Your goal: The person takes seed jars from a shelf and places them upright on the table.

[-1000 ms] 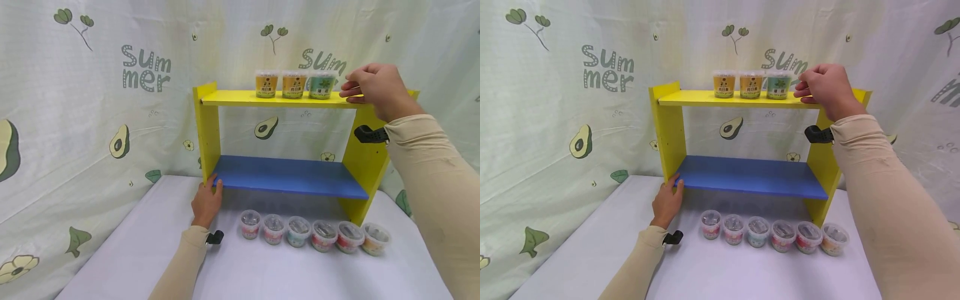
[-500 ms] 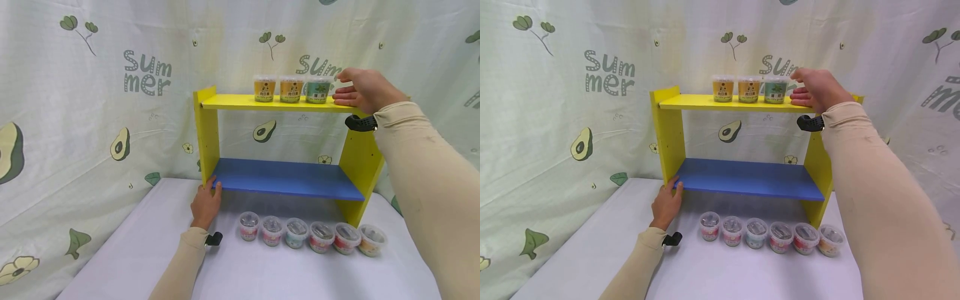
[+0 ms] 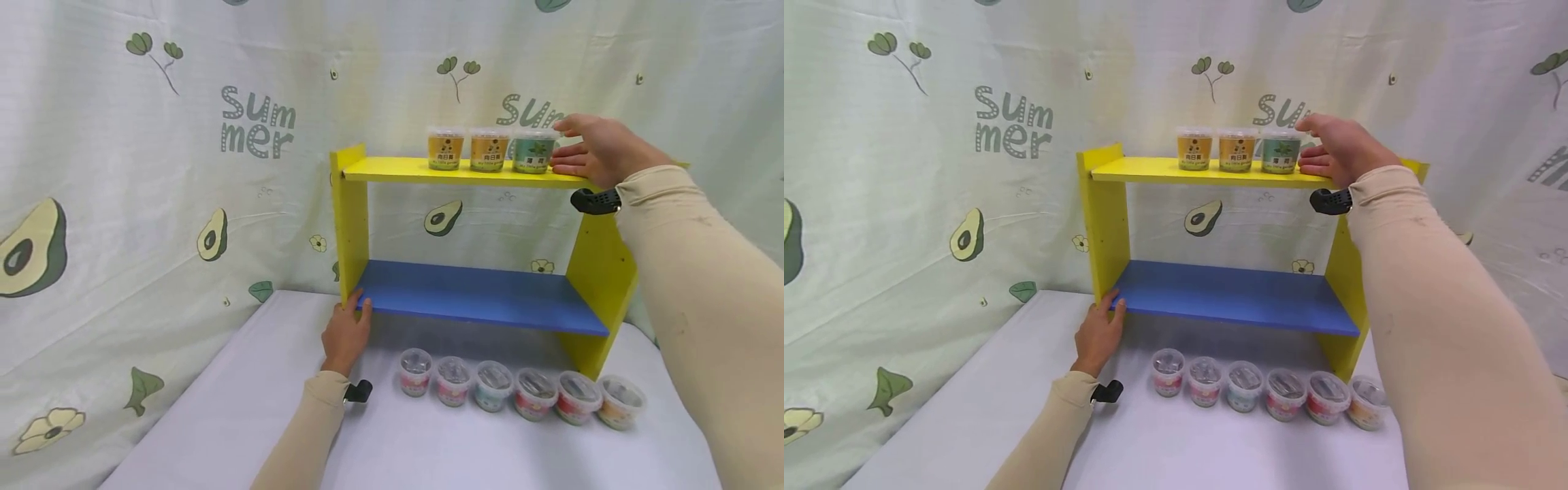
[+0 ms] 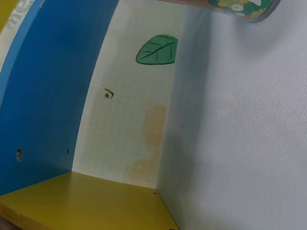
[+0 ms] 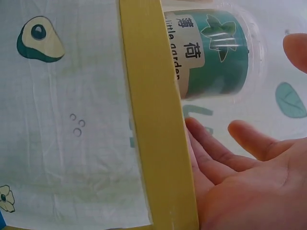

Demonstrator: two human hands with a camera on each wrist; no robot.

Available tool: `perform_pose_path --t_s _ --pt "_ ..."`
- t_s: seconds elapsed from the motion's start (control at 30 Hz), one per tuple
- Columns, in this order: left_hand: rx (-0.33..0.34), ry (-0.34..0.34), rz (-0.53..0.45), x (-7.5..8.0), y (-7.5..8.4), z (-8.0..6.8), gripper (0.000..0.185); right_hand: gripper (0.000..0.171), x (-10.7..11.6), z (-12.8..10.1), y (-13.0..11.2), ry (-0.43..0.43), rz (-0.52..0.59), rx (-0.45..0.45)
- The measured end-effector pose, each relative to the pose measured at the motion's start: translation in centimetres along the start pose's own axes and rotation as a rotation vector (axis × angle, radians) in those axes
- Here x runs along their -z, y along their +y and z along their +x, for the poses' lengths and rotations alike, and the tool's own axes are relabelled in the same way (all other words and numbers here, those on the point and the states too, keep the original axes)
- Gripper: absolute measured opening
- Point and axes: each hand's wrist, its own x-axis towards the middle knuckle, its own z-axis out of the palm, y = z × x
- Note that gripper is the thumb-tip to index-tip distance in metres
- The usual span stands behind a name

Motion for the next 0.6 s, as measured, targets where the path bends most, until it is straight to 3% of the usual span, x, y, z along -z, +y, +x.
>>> perform_pose_path --t_s 0.17,0.4,0.6 --pt "-0.012 0.002 -0.008 -0.3 0.2 -0.3 0.055 0.099 -0.2 -0.1 -0.2 0.048 -0.158 0.013" --pt "-0.001 0.010 0.001 -0.1 0.2 -0.4 0.055 0.075 -1.5 0.3 -0.4 0.058 -0.319 0.033" --pt "0.019 0.000 0.012 0.0 0.3 -0.2 0.054 0.071 -2.1 1.0 -0.3 0.085 -0.440 0.048"
